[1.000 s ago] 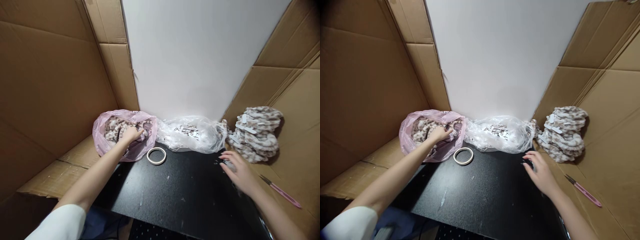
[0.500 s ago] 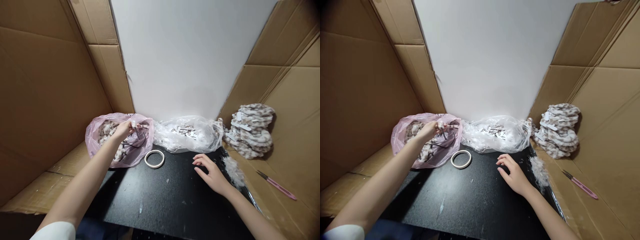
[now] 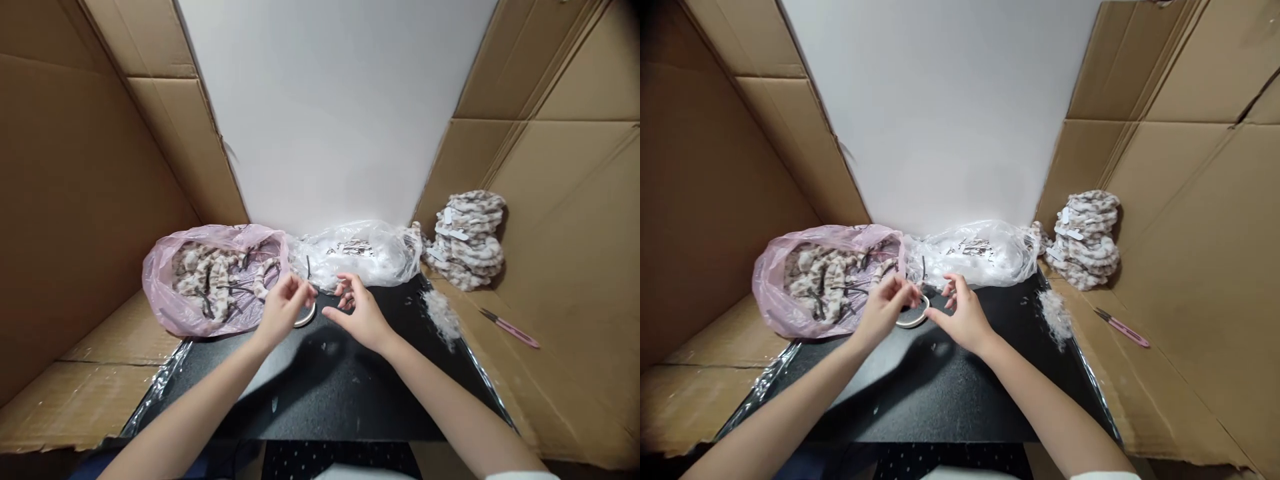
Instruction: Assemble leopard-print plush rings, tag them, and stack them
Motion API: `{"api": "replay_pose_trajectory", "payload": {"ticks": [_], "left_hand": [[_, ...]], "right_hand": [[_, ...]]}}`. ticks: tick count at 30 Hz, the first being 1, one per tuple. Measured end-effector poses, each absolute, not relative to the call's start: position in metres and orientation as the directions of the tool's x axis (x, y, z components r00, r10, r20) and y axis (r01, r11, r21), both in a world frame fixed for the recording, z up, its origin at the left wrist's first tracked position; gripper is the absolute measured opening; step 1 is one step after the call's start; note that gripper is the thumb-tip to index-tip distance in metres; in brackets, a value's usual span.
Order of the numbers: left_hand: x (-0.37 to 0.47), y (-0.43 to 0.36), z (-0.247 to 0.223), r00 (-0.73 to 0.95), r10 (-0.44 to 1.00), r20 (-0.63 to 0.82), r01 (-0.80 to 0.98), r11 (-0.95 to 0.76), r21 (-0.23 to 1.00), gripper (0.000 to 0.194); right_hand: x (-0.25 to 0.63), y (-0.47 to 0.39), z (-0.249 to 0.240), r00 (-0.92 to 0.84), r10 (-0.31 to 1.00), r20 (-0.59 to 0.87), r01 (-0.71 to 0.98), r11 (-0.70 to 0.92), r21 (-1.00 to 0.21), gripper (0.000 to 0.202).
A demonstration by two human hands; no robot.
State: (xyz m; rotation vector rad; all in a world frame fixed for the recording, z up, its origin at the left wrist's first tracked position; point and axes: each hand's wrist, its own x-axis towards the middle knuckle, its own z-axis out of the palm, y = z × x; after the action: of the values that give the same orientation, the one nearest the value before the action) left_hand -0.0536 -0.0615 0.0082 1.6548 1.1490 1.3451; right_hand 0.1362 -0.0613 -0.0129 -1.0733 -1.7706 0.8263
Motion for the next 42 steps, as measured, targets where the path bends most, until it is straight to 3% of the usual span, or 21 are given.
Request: {"api": "replay_pose_trajectory", "payload": {"ticks": [1,3,6,8,10,13,15,18,23,25,28,31,34,42], "left_hand": [[-0.057,-0.068,-0.002,0.141,0.905,0.402,0.322,-0.426,0.846,0.022],[-0.073,-0.072,-0.018,0.308,0.822,0.479,0.565,-0.564,0.603,0.016],[-0.103,-0.053,-0.035,0.214,0.823,0.526,0.836,-0.433,0.338,0.028],[-0.113,-0.033,-0.043,0.254,0.844,0.472,0.899,-0.386,0.207,0.038],[-0.111,-0.017,-0.049,0.375,0.829,0.415,0.885,-0.453,0.105,0.021],[-0.094,-0.010,-0.051,0.428,0.801,0.419,0.871,-0.489,0.044,0.019],[-0.082,-0.018,-0.048,0.425,0.774,0.469,0.869,-0.494,0.027,0.021],[-0.071,-0.036,-0.039,0.415,0.744,0.524,0.851,-0.521,0.065,0.021],[-0.101,-0.038,-0.033,0.374,0.773,0.513,0.797,-0.550,0.248,0.029],[-0.126,-0.023,-0.039,0.370,0.801,0.470,0.821,-0.519,0.238,0.040],[-0.153,0.006,-0.050,0.356,0.849,0.391,0.892,-0.433,0.128,0.056],[-0.157,0.028,-0.056,0.495,0.812,0.309,0.853,-0.522,0.004,0.042],[-0.151,0.040,-0.055,0.574,0.775,0.264,0.810,-0.585,-0.043,0.029],[-0.170,0.045,-0.022,0.518,0.786,0.336,0.844,-0.534,-0.052,0.020]], "right_hand": [[0.139,-0.059,-0.018,-0.203,0.916,0.347,0.381,0.401,-0.833,0.048],[0.146,-0.056,-0.029,-0.186,0.908,0.376,0.489,0.418,-0.766,0.030],[0.150,-0.051,-0.039,-0.258,0.893,0.369,0.553,0.449,-0.702,0.016],[0.141,-0.050,-0.038,-0.306,0.875,0.375,0.574,0.484,-0.661,0.014],[0.124,-0.049,-0.034,-0.375,0.822,0.428,0.608,0.567,-0.556,0.014],[0.097,-0.046,-0.026,-0.575,0.628,0.525,0.612,0.756,-0.233,0.028],[0.085,-0.042,-0.025,-0.661,0.526,0.534,0.609,0.793,-0.027,0.036],[0.081,-0.033,-0.025,-0.647,0.575,0.501,0.701,0.707,0.093,0.037],[0.113,-0.030,-0.015,-0.660,0.606,0.445,0.702,0.707,0.078,0.027],[0.134,-0.036,-0.009,-0.652,0.595,0.471,0.693,0.719,0.051,0.025],[0.165,-0.047,-0.008,-0.621,0.635,0.459,0.709,0.705,-0.015,0.019],[0.186,-0.057,-0.016,-0.573,0.737,0.358,0.765,0.637,-0.088,0.015],[0.198,-0.067,-0.027,-0.516,0.824,0.234,0.824,0.552,-0.129,0.013],[0.204,-0.085,-0.044,-0.484,0.874,0.041,0.862,0.485,-0.147,0.018]]}}
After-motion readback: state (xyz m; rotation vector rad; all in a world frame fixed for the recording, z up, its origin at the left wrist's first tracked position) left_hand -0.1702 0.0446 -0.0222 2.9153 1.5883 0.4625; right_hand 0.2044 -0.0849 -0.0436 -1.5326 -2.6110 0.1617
